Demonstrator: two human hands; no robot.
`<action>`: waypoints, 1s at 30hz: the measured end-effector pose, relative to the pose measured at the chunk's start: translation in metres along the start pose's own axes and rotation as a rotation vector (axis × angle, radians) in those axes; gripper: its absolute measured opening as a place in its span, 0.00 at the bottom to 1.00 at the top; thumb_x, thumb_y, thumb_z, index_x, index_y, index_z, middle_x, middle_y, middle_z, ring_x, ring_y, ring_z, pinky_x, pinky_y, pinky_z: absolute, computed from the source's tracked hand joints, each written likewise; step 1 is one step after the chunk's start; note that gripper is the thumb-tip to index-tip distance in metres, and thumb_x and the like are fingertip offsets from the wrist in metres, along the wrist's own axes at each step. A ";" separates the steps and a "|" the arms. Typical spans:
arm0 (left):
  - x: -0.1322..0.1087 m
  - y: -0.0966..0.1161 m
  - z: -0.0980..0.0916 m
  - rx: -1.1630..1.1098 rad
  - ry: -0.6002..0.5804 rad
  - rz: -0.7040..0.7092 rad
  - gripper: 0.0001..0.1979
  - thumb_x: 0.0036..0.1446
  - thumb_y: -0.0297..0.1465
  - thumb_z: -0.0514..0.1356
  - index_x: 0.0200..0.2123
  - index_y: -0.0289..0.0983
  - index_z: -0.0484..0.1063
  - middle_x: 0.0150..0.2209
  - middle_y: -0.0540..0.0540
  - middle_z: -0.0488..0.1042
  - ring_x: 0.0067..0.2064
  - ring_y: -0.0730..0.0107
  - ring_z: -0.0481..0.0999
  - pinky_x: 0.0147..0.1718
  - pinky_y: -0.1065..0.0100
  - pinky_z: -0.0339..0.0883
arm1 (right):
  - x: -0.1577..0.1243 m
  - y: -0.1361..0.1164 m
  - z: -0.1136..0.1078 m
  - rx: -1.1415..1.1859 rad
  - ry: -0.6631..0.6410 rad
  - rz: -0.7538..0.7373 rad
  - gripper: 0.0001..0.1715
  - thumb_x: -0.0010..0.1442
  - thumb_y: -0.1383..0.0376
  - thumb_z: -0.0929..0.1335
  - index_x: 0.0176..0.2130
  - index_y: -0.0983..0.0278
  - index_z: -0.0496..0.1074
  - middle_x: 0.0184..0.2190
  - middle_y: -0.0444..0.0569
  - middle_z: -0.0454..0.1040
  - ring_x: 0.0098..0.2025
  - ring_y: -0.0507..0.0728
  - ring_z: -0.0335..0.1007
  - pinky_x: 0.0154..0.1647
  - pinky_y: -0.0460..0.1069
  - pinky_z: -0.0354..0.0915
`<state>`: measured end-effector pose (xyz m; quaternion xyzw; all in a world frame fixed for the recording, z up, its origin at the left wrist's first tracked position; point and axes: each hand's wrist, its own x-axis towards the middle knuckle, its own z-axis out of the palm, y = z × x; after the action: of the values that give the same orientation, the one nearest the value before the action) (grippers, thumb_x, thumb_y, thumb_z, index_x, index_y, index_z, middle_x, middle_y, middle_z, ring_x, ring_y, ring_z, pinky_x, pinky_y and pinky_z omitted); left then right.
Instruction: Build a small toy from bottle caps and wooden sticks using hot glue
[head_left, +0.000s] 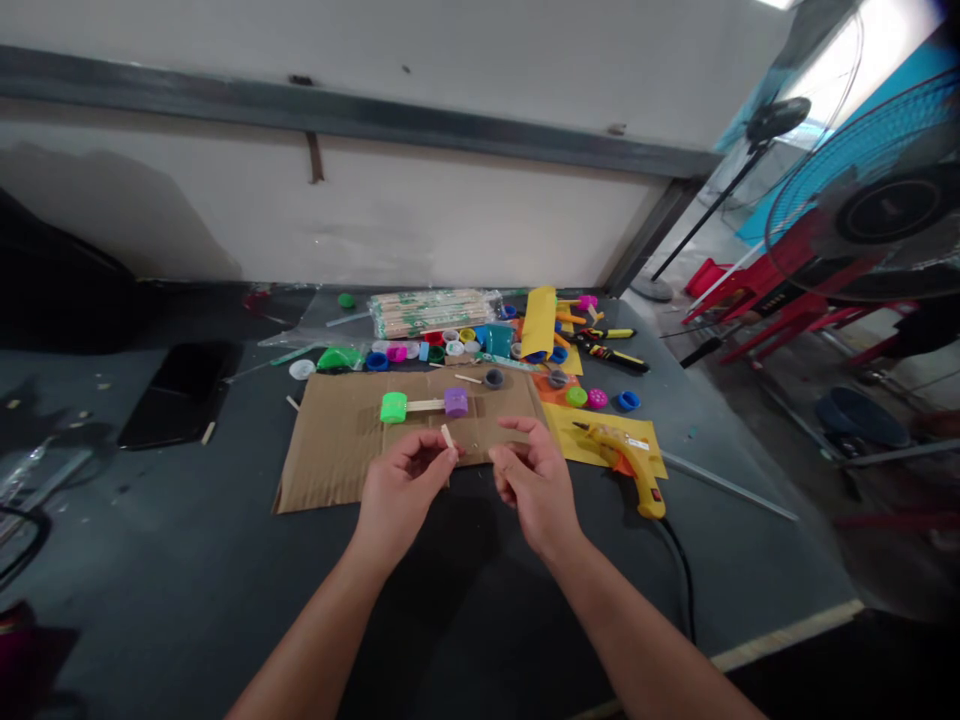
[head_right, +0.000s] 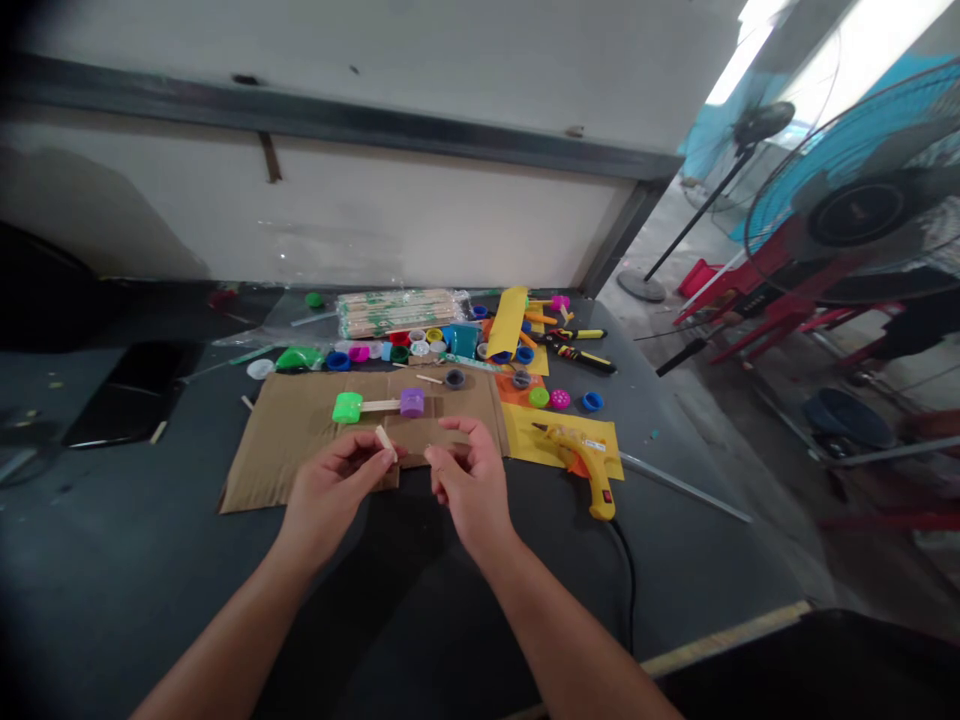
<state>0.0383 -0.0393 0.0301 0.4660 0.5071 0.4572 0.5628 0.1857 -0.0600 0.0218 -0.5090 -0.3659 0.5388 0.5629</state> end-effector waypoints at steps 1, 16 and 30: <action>0.000 0.000 0.000 0.000 -0.003 0.000 0.09 0.48 0.35 0.65 0.31 0.36 0.75 0.31 0.48 0.76 0.29 0.72 0.72 0.29 0.71 0.66 | 0.000 0.000 0.000 -0.028 0.000 -0.014 0.19 0.54 0.63 0.69 0.46 0.60 0.64 0.16 0.33 0.65 0.17 0.48 0.58 0.16 0.41 0.55; 0.006 -0.008 -0.012 0.372 0.137 0.139 0.09 0.52 0.36 0.63 0.34 0.38 0.76 0.32 0.47 0.77 0.31 0.69 0.75 0.32 0.69 0.67 | -0.029 -0.047 -0.035 -1.136 -0.196 -0.421 0.13 0.66 0.63 0.62 0.43 0.60 0.76 0.28 0.46 0.79 0.30 0.56 0.76 0.32 0.50 0.67; 0.004 -0.020 -0.007 0.634 0.053 0.413 0.05 0.57 0.32 0.60 0.36 0.40 0.75 0.33 0.50 0.77 0.33 0.69 0.76 0.34 0.68 0.69 | -0.021 -0.028 -0.185 -1.500 0.436 0.311 0.20 0.57 0.48 0.65 0.35 0.62 0.72 0.34 0.52 0.78 0.39 0.64 0.74 0.31 0.51 0.60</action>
<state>0.0322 -0.0375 0.0093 0.6973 0.5332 0.3933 0.2734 0.3671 -0.1111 0.0121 -0.8913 -0.4374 0.1097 0.0473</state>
